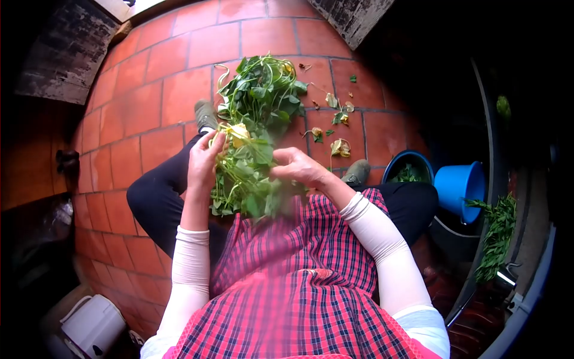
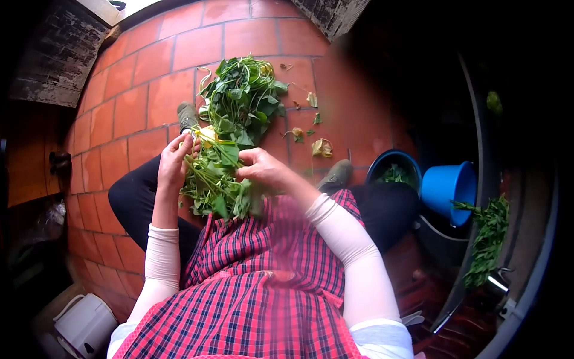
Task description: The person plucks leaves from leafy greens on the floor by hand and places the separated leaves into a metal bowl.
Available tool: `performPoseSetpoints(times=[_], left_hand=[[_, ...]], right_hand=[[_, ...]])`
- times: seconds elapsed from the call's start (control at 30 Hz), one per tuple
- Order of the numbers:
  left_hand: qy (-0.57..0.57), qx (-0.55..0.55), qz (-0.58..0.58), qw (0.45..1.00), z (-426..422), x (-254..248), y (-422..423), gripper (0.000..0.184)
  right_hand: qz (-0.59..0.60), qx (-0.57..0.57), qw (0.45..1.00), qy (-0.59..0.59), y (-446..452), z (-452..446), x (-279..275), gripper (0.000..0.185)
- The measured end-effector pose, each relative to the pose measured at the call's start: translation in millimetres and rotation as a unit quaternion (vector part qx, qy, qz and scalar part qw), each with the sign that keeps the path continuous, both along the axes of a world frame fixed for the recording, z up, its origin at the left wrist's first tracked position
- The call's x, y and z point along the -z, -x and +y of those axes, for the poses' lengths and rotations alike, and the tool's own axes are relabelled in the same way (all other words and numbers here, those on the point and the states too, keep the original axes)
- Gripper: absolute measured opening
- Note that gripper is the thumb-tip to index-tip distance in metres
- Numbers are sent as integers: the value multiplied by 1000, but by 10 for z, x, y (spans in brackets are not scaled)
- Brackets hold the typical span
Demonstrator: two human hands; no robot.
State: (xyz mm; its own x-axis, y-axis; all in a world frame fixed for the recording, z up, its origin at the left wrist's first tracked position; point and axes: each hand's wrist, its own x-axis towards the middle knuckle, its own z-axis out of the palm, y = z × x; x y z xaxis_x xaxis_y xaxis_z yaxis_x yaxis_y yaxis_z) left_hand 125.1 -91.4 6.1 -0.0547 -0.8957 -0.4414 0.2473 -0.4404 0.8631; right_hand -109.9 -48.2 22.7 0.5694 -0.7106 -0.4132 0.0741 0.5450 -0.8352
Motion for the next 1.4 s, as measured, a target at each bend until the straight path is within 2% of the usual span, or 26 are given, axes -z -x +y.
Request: performPoseSetpoints(times=[0.03,0.07,0.13,0.2,0.33,0.4,0.47,0.6,0.67,0.7,0.73,0.77,0.8,0.83,0.9,0.93,0.97,1.0,1.03,1.07,1.13,1.17,1.27,1.3,1.37,1.4], left_hand=[[83,-9,-120,989,101,-5,4,50],[87,-11,-162,983,207,45,-48,50],[83,-10,-124,989,414,99,-47,51],[-62,-39,37,997,601,78,7,48],[-44,-15,91,995,588,197,-169,39],[-84,-38,144,985,552,43,-218,31],[-64,-47,142,987,516,-18,-282,29],[-51,-14,131,990,535,-165,-400,28],[-35,-40,80,995,541,-277,-577,32],[-38,-33,130,990,525,-297,-690,32],[-41,-26,179,983,521,-326,-771,33],[-38,-29,190,981,507,-334,-791,34],[-44,-33,195,979,489,-334,-776,35],[-49,-34,200,978,453,-347,-713,35],[-57,-18,224,973,362,-341,-621,37],[-76,-21,217,973,311,-343,-533,38],[-80,-6,238,968,261,-326,-472,38],[-83,12,261,962,201,-299,-403,38],[-84,16,269,959,153,-265,-326,37],[-55,58,323,943,100,-174,-298,30],[-54,22,313,948,90,-72,-189,30],[-90,-52,206,973,159,-262,5,29],[-117,-46,81,989,497,-94,4,33],[-133,-14,68,989,652,55,-20,36],[-176,-73,26,981,871,-46,121,37],[-195,-98,27,975,948,-20,111,37]], right_hand=[[-22,9,1000,-14,24,37,50,34],[-45,17,998,-28,36,61,82,34],[-48,12,998,-36,59,100,63,33],[-33,27,999,-28,57,128,39,32],[60,122,989,48,159,77,172,26],[198,248,930,184,218,10,341,24],[296,301,816,396,401,-158,376,24],[407,350,728,427,826,-542,730,25],[434,357,720,408,1083,-740,619,25],[448,349,710,416,1197,-841,630,20],[477,252,746,392,1295,-937,598,33],[537,188,721,395,1273,-954,639,49],[595,124,688,396,1238,-956,684,69],[725,36,593,348,1115,-927,743,99],[619,-23,663,420,775,-885,528,92],[451,-61,715,530,606,-806,501,75],[298,-98,853,418,349,-605,291,62],[191,-135,933,274,149,-393,70,50],[131,-163,960,185,4,-219,-12,45],[137,-198,950,200,-74,-139,-21,39],[169,-151,957,179,-119,-23,-12,30],[147,-98,973,147,-111,20,-35,23],[164,-38,978,123,-120,43,166,20],[168,-45,966,192,-103,53,198,20],[170,-61,928,326,-78,83,268,19],[219,-37,919,324,-82,115,363,20]])
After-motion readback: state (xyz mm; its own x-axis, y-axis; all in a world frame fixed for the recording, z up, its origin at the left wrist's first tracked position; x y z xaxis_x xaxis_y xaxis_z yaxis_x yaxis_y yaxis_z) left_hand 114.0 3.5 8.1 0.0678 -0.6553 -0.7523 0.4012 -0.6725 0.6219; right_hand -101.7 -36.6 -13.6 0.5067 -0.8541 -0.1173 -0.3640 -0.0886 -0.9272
